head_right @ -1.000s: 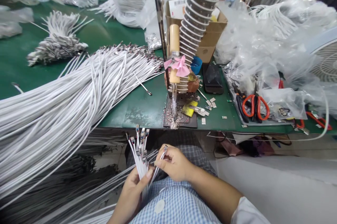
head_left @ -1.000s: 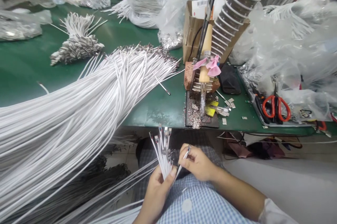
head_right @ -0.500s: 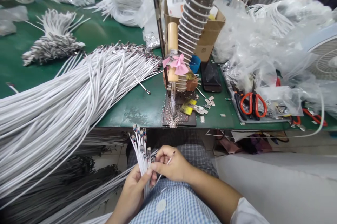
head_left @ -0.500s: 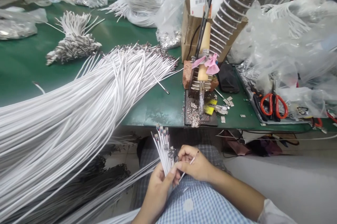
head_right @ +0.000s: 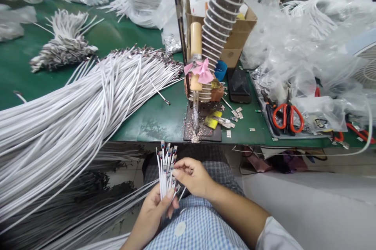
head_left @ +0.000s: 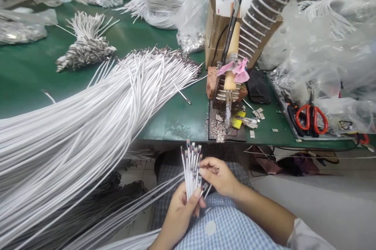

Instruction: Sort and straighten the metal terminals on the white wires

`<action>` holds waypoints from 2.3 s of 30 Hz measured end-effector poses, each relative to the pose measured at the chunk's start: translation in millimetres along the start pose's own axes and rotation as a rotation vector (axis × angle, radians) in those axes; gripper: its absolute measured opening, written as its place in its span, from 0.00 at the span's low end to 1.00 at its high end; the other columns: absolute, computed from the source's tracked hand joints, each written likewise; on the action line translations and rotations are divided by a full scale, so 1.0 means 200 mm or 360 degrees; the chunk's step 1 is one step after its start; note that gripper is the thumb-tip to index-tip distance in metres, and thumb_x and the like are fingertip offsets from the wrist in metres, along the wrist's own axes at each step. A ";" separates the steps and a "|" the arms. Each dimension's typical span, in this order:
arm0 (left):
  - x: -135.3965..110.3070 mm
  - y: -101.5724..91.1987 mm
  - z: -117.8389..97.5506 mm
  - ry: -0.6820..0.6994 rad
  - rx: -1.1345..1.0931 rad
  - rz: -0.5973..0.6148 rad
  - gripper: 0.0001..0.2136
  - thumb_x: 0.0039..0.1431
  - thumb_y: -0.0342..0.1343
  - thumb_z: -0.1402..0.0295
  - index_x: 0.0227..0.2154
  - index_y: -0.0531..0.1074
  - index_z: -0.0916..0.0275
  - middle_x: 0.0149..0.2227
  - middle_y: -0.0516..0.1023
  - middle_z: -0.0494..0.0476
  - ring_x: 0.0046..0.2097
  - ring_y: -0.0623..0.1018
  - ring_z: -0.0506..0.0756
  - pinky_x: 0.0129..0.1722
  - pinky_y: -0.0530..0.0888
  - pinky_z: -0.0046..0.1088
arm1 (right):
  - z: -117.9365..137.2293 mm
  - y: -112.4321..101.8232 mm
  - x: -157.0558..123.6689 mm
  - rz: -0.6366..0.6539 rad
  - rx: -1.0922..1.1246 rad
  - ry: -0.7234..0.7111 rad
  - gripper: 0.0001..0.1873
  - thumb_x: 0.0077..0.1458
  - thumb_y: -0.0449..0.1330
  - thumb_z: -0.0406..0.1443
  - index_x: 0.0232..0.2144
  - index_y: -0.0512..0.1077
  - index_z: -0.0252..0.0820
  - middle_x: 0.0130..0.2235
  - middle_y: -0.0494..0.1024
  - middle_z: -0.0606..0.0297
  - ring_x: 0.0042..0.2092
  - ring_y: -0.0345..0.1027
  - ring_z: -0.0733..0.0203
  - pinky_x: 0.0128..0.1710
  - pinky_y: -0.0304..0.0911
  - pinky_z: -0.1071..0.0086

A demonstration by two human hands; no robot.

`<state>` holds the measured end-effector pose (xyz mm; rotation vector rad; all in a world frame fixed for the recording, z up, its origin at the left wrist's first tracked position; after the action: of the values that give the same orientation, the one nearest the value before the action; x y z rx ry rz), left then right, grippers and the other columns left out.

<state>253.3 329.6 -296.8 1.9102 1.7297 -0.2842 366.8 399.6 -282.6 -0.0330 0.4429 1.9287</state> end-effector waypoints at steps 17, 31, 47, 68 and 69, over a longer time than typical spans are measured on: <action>0.01 -0.02 -0.06 0.0099 -0.0087 -0.0275 0.11 0.49 0.60 0.63 0.36 0.75 0.62 0.35 0.78 0.56 0.35 0.74 0.56 0.33 0.70 0.27 | 0.10 -0.04 -0.03 0.0222 -0.0162 -0.0093 0.12 0.55 0.56 0.42 0.36 0.66 0.37 0.29 0.70 0.66 0.28 0.64 0.68 0.27 0.59 0.74; 0.03 -0.04 -0.03 0.0098 0.0041 -0.0158 0.10 0.53 0.58 0.65 0.37 0.74 0.61 0.35 0.76 0.54 0.36 0.73 0.54 0.39 0.68 0.28 | 0.10 -0.01 -0.02 0.0256 -0.0259 -0.0043 0.08 0.57 0.52 0.36 0.37 0.67 0.38 0.27 0.70 0.67 0.28 0.66 0.67 0.29 0.61 0.72; 0.04 0.01 -0.06 0.0009 -0.0118 -0.0036 0.09 0.52 0.59 0.64 0.34 0.72 0.63 0.29 0.78 0.56 0.28 0.75 0.53 0.27 0.71 0.26 | 0.20 -0.02 -0.02 0.0149 -0.0789 -0.0357 0.02 0.49 0.57 0.31 0.26 0.66 0.39 0.24 0.66 0.69 0.25 0.58 0.69 0.24 0.54 0.75; 0.03 0.00 -0.08 0.0078 -0.0175 -0.0310 0.13 0.46 0.63 0.61 0.30 0.71 0.64 0.27 0.77 0.54 0.22 0.73 0.51 0.21 0.69 0.25 | 0.07 -0.02 -0.01 0.0168 0.0051 0.0178 0.15 0.50 0.59 0.45 0.31 0.64 0.39 0.25 0.70 0.68 0.26 0.64 0.68 0.26 0.58 0.73; 0.03 0.00 -0.08 0.0085 -0.0178 -0.0307 0.12 0.46 0.63 0.61 0.30 0.72 0.64 0.27 0.77 0.54 0.22 0.73 0.51 0.21 0.69 0.24 | 0.07 -0.02 -0.01 0.0176 0.0063 0.0170 0.16 0.50 0.59 0.46 0.31 0.64 0.39 0.25 0.70 0.68 0.26 0.64 0.68 0.27 0.58 0.73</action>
<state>250.3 343.2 -286.2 1.6890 1.9273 -0.2040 374.1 403.4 -269.9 -0.0880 0.5643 2.0325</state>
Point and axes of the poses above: each hand's wrist, its own x-axis towards the middle knuckle, its own y-axis out of the palm, z = x × y, the point moved 5 cm from there along x, towards the middle knuckle
